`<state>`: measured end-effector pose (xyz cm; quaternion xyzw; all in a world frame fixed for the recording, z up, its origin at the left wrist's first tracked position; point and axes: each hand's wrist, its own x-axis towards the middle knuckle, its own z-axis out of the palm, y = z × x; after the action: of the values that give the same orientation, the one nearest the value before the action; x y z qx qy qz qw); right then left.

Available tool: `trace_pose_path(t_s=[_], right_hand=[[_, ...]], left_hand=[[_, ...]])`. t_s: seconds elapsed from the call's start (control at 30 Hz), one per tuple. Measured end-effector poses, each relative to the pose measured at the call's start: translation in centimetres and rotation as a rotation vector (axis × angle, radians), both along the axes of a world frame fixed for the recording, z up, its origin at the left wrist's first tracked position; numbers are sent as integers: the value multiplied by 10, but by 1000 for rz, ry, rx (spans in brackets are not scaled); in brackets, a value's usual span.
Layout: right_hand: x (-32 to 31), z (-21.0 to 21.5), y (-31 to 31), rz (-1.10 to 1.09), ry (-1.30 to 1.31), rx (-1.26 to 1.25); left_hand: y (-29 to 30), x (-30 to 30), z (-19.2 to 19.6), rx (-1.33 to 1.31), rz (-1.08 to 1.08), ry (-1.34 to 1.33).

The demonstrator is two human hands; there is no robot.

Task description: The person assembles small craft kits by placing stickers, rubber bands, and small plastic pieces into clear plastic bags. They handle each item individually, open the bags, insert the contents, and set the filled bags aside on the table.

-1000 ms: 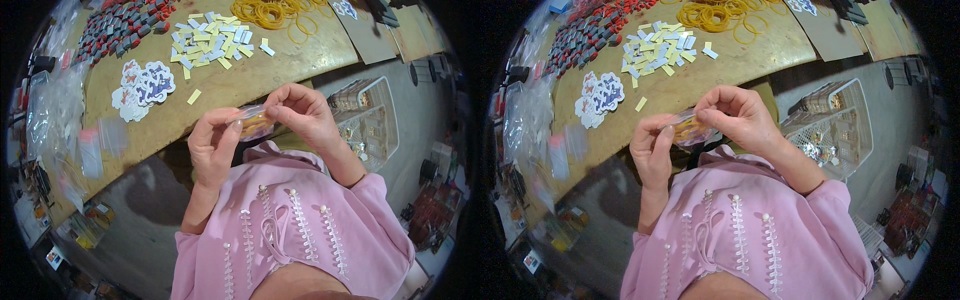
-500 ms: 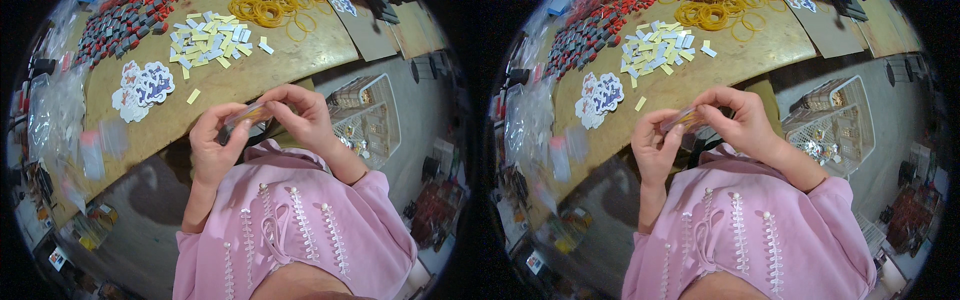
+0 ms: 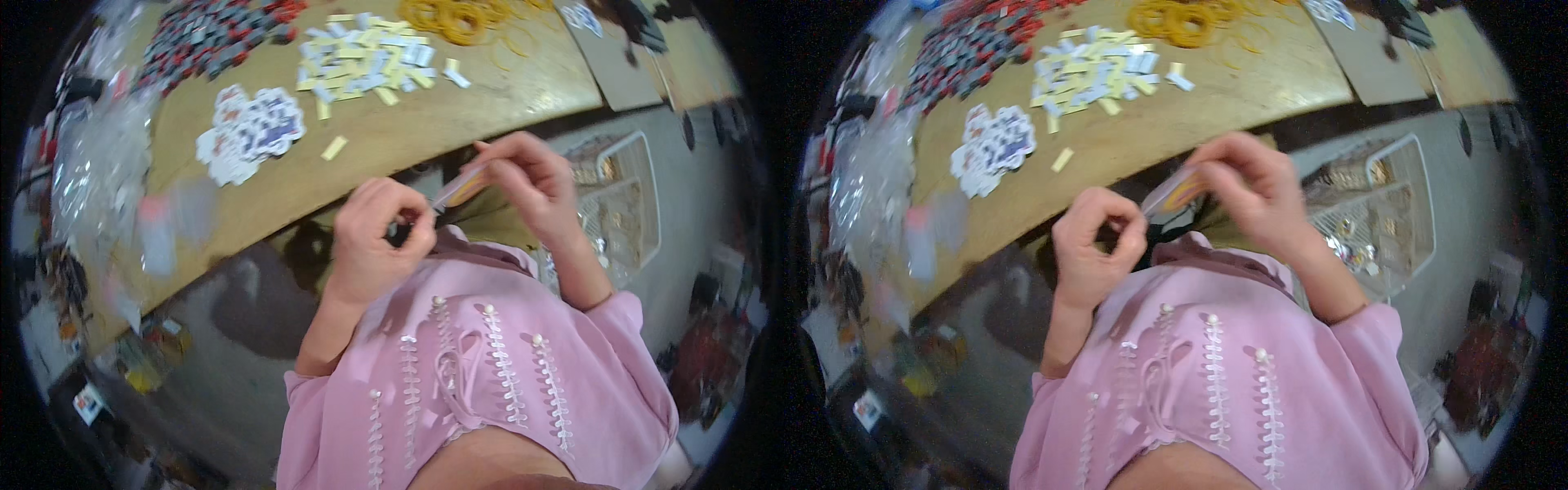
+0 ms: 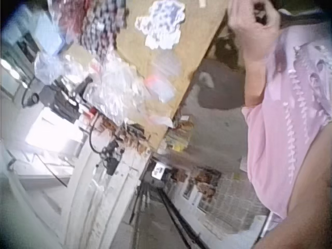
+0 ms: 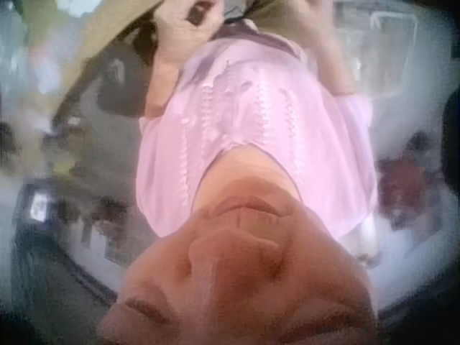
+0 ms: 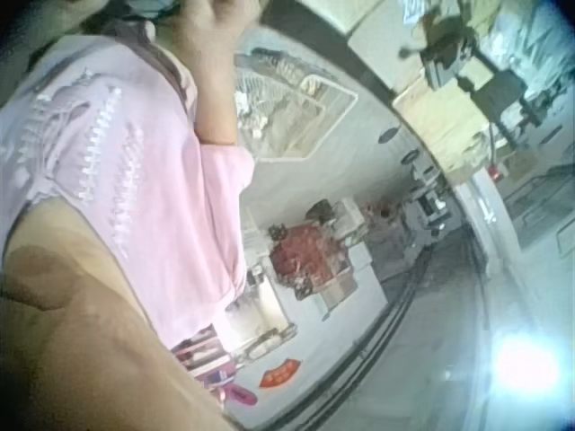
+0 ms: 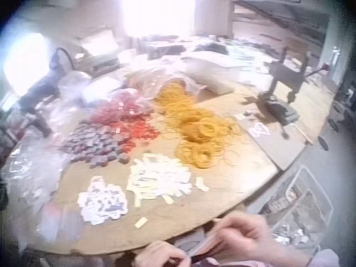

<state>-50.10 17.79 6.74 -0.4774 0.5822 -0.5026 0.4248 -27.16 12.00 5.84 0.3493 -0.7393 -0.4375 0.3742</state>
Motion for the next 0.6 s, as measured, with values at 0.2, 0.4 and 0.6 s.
trace_pose_path(t_s=[0.2, 0.4, 0.6], right_hand=[[-86, -9, 28, -265, 21, 83], [-243, -103, 142, 119, 711, 919], [-432, -255, 376, 767, 1562, 1078]], left_hand=[[-10, 39, 7, -68, 151, 2], [-38, 135, 9, -292, 765, -317], [-73, 223, -30, -370, 922, -613]])
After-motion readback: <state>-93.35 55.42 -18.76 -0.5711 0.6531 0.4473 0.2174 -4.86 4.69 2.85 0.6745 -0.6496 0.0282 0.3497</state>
